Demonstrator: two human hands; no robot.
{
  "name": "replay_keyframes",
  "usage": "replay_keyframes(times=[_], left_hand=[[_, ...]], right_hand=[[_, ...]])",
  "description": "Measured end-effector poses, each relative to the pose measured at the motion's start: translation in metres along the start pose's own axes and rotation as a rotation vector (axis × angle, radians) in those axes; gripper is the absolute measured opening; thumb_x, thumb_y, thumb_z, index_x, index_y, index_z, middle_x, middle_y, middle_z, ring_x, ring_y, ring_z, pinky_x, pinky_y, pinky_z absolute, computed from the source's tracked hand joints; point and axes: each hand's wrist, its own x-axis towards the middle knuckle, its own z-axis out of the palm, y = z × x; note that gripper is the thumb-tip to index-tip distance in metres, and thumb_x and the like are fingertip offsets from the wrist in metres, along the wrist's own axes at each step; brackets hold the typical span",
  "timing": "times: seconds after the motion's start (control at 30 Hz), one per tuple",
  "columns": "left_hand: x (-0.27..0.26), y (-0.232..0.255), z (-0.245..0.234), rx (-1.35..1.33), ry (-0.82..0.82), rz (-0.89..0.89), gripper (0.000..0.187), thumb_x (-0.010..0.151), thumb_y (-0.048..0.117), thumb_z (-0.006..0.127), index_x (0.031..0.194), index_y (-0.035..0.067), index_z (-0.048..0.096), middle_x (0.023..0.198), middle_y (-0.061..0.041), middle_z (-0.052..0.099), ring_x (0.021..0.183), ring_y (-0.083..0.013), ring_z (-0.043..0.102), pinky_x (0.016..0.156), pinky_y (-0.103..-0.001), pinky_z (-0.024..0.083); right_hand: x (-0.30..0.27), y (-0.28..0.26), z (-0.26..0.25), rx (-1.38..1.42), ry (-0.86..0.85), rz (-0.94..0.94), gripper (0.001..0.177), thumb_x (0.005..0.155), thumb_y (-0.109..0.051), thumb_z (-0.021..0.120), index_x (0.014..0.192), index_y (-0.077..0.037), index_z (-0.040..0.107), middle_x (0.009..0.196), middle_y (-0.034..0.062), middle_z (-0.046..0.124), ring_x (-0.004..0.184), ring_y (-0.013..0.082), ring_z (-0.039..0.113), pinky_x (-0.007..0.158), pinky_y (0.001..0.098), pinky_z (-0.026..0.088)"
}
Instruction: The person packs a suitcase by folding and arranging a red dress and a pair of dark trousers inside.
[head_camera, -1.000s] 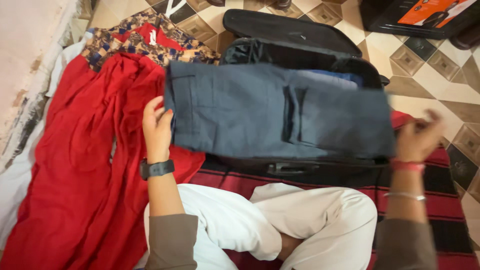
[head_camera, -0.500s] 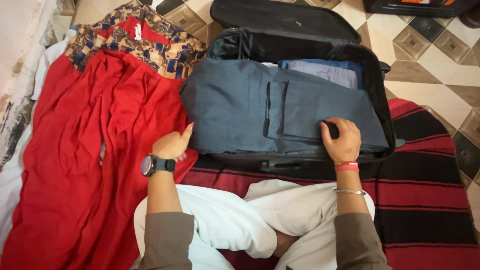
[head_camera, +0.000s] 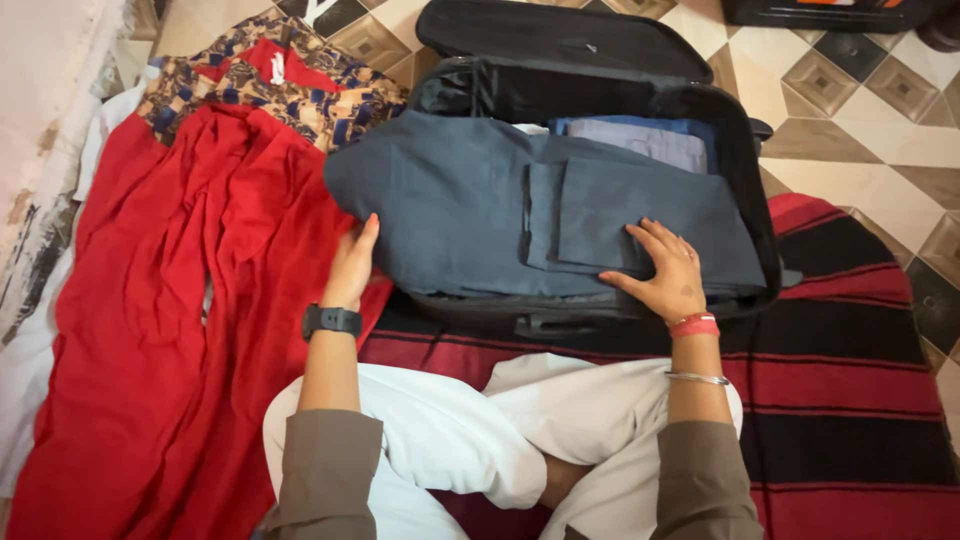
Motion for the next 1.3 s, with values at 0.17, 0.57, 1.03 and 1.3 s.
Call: replay_keyframes(times=[0.17,0.57,1.03,1.3], left_hand=[[-0.008,0.018,-0.002,-0.352,0.214,-0.047,0.055,0.092,0.027,0.081,0.133,-0.004,0.061,0.125,-0.012,0.064,0.110,-0.0255,0.057,0.084,-0.040,0.043],[-0.038,0.077,0.009,-0.254,0.073,-0.289,0.084,0.074,0.041,0.080,0.147,0.019,0.046,0.144,0.003,0.055,0.130,-0.0170,0.051,0.096,-0.045,0.047],[-0.035,0.050,-0.003,0.794,-0.086,-0.600,0.111,0.080,0.094,0.017,0.135,0.008,0.059,0.116,-0.021,0.070,0.101,-0.0402,0.073,0.091,-0.044,0.054],[-0.036,0.067,0.016,-0.187,0.025,0.173,0.071,0.092,0.021,0.077,0.153,0.005,0.043,0.148,-0.008,0.056,0.134,-0.0193,0.054,0.114,-0.034,0.040]], right_hand=[[-0.004,0.008,0.011,0.022,0.032,0.063,0.055,0.088,-0.044,0.078,0.134,-0.014,0.069,0.148,0.0125,0.061,0.143,0.0298,0.051,0.120,0.0496,0.033],[-0.004,-0.007,-0.007,0.095,0.011,-0.045,0.056,0.079,-0.037,0.081,0.129,-0.015,0.071,0.141,0.0149,0.063,0.137,0.0323,0.052,0.114,0.0507,0.033],[-0.006,-0.009,0.000,0.018,0.071,0.040,0.032,0.102,-0.033,0.062,0.123,-0.011,0.072,0.136,0.0099,0.068,0.134,0.0282,0.057,0.115,0.0485,0.037],[-0.005,-0.009,0.003,0.039,0.106,0.075,0.029,0.106,-0.031,0.059,0.120,-0.010,0.073,0.134,0.0069,0.070,0.133,0.0264,0.059,0.116,0.0464,0.038]])
